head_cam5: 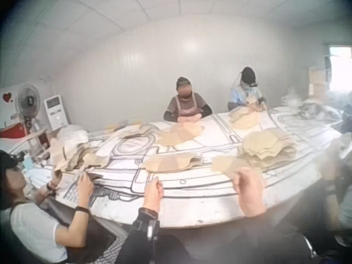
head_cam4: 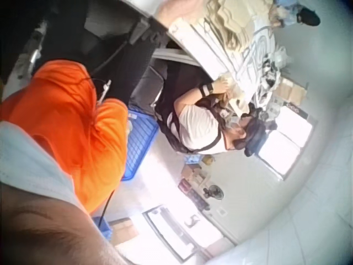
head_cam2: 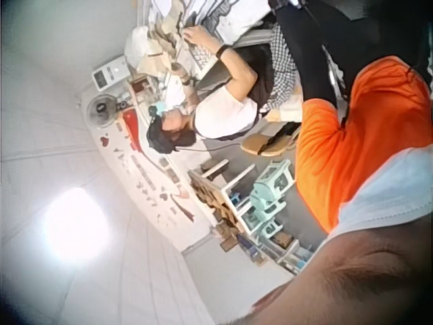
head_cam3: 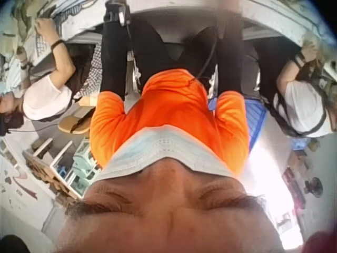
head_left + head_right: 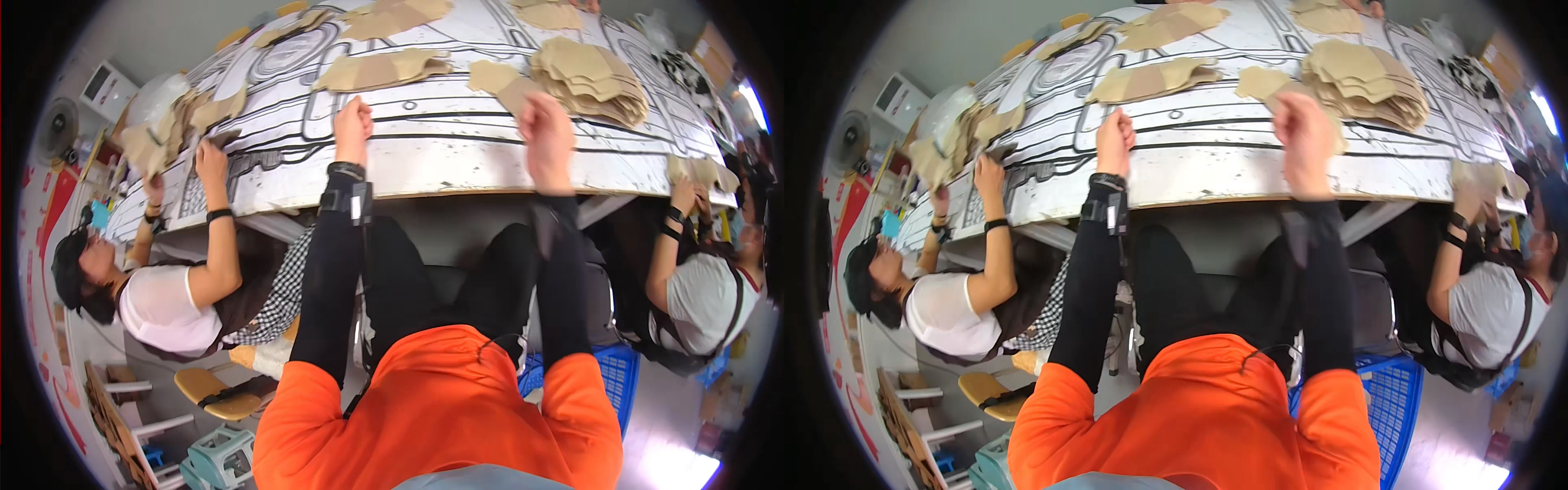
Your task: Layering and aligning fabric and foam material pieces for shoe construction.
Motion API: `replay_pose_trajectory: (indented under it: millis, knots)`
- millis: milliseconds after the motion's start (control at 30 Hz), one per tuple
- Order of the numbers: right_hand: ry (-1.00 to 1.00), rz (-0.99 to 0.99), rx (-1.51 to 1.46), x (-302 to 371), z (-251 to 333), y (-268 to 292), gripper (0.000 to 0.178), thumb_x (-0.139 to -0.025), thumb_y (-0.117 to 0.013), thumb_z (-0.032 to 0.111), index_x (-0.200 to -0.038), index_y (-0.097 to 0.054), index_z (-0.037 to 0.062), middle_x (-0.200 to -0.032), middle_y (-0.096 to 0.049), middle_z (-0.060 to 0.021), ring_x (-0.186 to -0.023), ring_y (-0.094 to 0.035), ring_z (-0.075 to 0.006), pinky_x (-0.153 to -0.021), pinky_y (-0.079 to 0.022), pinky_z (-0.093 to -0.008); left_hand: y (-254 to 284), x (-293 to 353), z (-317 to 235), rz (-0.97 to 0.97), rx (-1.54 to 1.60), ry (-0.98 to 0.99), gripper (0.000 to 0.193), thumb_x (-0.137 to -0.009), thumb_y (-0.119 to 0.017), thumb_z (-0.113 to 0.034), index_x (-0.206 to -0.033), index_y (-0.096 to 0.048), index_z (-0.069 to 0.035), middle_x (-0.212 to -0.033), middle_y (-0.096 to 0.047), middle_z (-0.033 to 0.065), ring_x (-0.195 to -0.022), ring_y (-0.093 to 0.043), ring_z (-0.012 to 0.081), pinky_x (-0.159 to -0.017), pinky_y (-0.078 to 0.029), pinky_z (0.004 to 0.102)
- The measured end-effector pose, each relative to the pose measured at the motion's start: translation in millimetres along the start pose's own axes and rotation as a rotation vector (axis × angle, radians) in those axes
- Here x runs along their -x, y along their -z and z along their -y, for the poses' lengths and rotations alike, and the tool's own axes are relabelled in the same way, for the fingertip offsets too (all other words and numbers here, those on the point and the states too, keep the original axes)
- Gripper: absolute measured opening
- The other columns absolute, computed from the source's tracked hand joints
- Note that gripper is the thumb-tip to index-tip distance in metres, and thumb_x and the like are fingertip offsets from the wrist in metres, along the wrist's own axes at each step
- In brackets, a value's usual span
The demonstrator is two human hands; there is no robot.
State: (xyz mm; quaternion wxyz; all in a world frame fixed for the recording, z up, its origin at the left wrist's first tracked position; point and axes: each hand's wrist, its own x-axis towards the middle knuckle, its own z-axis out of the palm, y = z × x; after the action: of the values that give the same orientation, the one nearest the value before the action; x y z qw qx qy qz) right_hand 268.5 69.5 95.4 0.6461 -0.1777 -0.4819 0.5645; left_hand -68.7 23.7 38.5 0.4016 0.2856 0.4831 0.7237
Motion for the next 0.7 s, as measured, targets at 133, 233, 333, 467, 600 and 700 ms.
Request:
replay_pose_trajectory:
  millis: [133, 233, 333, 467, 600, 700]
  knots:
    - [-0.15, -0.059, 0.338, -34, -91, 4, 0.025, -0.1, -0.054, 0.02, -0.1, -0.074, 0.0056, -0.067, -0.06, 0.0, -0.06, -0.055, -0.0093, -0.056, -0.042, -0.0252, 2, 13, 31, 0.046, -0.157, -0.072, 0.034, -0.106, -0.057, -0.028, -0.082, -0.06, -0.005, -0.058, -0.041, -0.0056, -0.048, -0.033, 0.0053, -0.046, -0.023, 0.0238]
    - [-0.145, 0.014, 0.68, -17, -117, 6, 0.018, -0.097, -0.058, 0.012, -0.099, -0.073, 0.0026, -0.066, -0.062, -0.0005, -0.06, -0.056, -0.0078, -0.058, -0.043, -0.025, 7, 19, 30, 0.075, -0.299, -0.143, 0.035, -0.106, -0.059, -0.028, -0.08, -0.063, -0.005, -0.058, -0.044, -0.0059, -0.049, -0.034, 0.0046, -0.048, -0.025, 0.0226]
    - [-0.15, -0.025, 0.459, -13, -112, 2, 0.016, -0.095, -0.059, 0.007, -0.098, -0.072, -0.001, -0.066, -0.062, -0.0012, -0.06, -0.056, -0.0078, -0.058, -0.044, -0.0249, 5, 18, 27, 0.084, -0.294, -0.123, 0.037, -0.106, -0.06, -0.029, -0.079, -0.064, -0.005, -0.057, -0.044, -0.0059, -0.051, -0.035, 0.0041, -0.049, -0.025, 0.0221]
    - [-0.153, -0.055, 0.416, -14, -111, 9, 0.016, -0.096, -0.059, 0.008, -0.098, -0.072, -0.0013, -0.066, -0.062, -0.0014, -0.06, -0.056, -0.0078, -0.059, -0.045, -0.0247, 0, 20, 28, 0.09, -0.317, -0.121, 0.038, -0.106, -0.06, -0.03, -0.079, -0.064, -0.004, -0.058, -0.044, -0.0059, -0.051, -0.035, 0.0038, -0.049, -0.026, 0.0221]
    - [-0.171, -0.034, 0.421, -12, -112, 5, 0.016, -0.096, -0.059, 0.007, -0.098, -0.072, -0.0012, -0.067, -0.063, -0.0017, -0.061, -0.056, -0.0078, -0.06, -0.046, -0.0248, 2, 20, 28, 0.072, -0.324, -0.122, 0.038, -0.106, -0.06, -0.03, -0.08, -0.064, -0.004, -0.058, -0.045, -0.006, -0.051, -0.035, 0.0035, -0.049, -0.026, 0.022]
    - [-0.16, -0.001, 0.448, -13, -113, 9, 0.016, -0.096, -0.059, 0.007, -0.098, -0.072, -0.0014, -0.067, -0.063, -0.0019, -0.061, -0.057, -0.0077, -0.06, -0.046, -0.0249, -2, 21, 27, 0.079, -0.32, -0.112, 0.038, -0.107, -0.06, -0.03, -0.08, -0.064, -0.004, -0.058, -0.045, -0.0064, -0.051, -0.035, 0.0032, -0.049, -0.026, 0.0218]
